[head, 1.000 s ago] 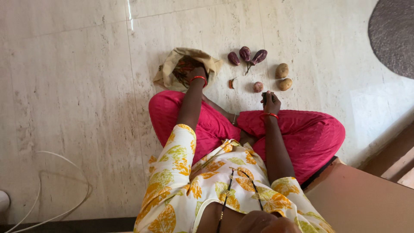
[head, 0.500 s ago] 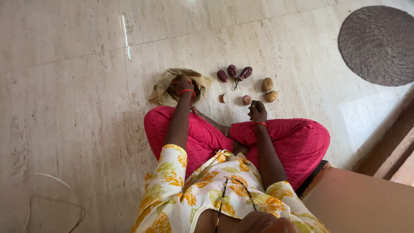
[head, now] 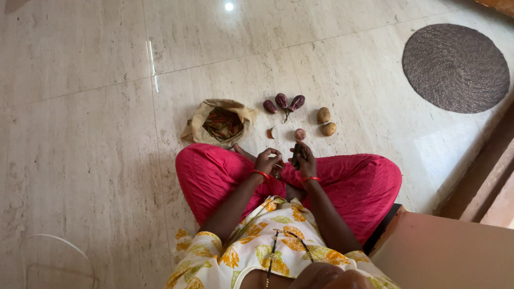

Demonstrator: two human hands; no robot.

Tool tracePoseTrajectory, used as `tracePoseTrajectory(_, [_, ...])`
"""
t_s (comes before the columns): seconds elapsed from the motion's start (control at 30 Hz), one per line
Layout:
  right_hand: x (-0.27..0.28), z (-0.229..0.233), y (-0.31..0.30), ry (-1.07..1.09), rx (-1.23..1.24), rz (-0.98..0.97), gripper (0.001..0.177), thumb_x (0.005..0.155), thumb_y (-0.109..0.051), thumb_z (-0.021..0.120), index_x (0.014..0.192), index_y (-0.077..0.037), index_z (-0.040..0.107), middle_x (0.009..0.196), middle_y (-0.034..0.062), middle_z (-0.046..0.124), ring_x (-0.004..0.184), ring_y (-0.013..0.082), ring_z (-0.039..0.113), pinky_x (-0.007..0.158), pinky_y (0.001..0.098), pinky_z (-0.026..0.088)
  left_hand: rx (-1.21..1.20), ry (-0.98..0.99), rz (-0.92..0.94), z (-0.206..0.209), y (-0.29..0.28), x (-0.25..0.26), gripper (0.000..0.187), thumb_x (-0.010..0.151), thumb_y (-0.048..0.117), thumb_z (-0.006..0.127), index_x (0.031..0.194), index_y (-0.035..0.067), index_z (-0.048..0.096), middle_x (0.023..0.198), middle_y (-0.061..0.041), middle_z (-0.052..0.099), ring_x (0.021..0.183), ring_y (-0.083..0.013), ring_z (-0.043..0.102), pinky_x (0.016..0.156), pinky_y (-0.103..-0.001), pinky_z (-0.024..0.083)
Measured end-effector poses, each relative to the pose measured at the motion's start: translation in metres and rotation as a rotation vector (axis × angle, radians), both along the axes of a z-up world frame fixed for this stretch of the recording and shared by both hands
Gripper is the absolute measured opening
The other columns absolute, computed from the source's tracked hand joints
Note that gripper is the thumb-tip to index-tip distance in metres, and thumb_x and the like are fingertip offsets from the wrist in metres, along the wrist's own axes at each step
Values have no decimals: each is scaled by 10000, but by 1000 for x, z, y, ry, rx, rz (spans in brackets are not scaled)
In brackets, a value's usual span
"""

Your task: The person sits on the floor and peels potatoes and eggplants using a small knife. They handle the vegetables one at a time, removing the skin and placing the peeled items on the floor.

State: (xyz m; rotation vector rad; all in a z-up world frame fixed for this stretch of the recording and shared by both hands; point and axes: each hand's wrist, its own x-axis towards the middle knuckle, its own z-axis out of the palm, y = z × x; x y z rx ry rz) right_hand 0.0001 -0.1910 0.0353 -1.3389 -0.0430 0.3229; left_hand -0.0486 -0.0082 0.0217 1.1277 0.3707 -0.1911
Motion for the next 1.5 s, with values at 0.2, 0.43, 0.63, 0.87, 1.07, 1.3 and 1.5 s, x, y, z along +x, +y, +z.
tracePoseTrajectory(0.2, [-23, -8, 27, -27, 184, 102, 385, 1140, -61, 492, 1517, -32, 561, 986, 49, 611, 739, 59, 516, 640, 236, 485, 270, -175, 131, -8, -19, 7, 135, 941, 145, 769, 1022, 38, 773, 858, -41, 736, 725, -79, 630, 650, -247, 533])
tracePoseTrajectory(0.43, [-10, -5, 42, -139, -165, 118, 489, 954, 51, 556, 1435, -35, 580, 1093, 56, 706, 848, 99, 641, 744, 259, 562, 416, -134, 265, -6, -13, 22, 134, 839, 57, 803, 943, 16, 729, 844, -55, 771, 716, -93, 694, 657, -259, 567])
tracePoseTrajectory(0.63, [-14, 1, 38, -143, -472, 129, 483, 921, 44, 561, 1379, -81, 648, 1043, 81, 767, 844, 123, 650, 743, 294, 549, 324, 40, 162, 3, -12, 23, 108, 872, 67, 778, 943, 26, 707, 834, -76, 769, 680, -144, 731, 607, -267, 588])
tracePoseTrajectory(0.87, [4, 14, 24, -442, -805, 80, 262, 949, -119, 653, 1198, -116, 737, 974, 180, 761, 904, 313, 731, 735, 403, 567, 363, -199, 90, 9, -11, 21, 165, 867, 72, 778, 1029, 44, 772, 896, -46, 774, 785, -82, 700, 731, -247, 571])
tracePoseTrajectory(1.07, [8, 14, 19, -329, -988, 50, 272, 892, -268, 693, 1133, -154, 743, 949, 179, 745, 902, 395, 712, 697, 483, 544, 318, -210, 93, 8, -8, 21, 184, 896, 87, 750, 1072, 69, 799, 886, -26, 753, 781, -75, 657, 718, -244, 540])
tracePoseTrajectory(1.3, [9, 15, 19, -294, -903, 107, 323, 950, -444, 660, 1005, -140, 752, 907, 84, 795, 843, 311, 754, 704, 433, 558, 64, 34, 118, 10, 6, 28, 143, 901, 191, 786, 1040, 156, 788, 917, 42, 742, 774, -68, 638, 653, -240, 469])
tracePoseTrajectory(1.5, [4, 11, 24, -304, -736, 122, 295, 970, -386, 655, 1029, -114, 757, 855, 74, 781, 734, 210, 736, 665, 360, 549, -168, 106, 129, 8, 9, 29, 140, 894, 231, 804, 1011, 185, 741, 934, 61, 734, 795, -80, 659, 676, -262, 473])
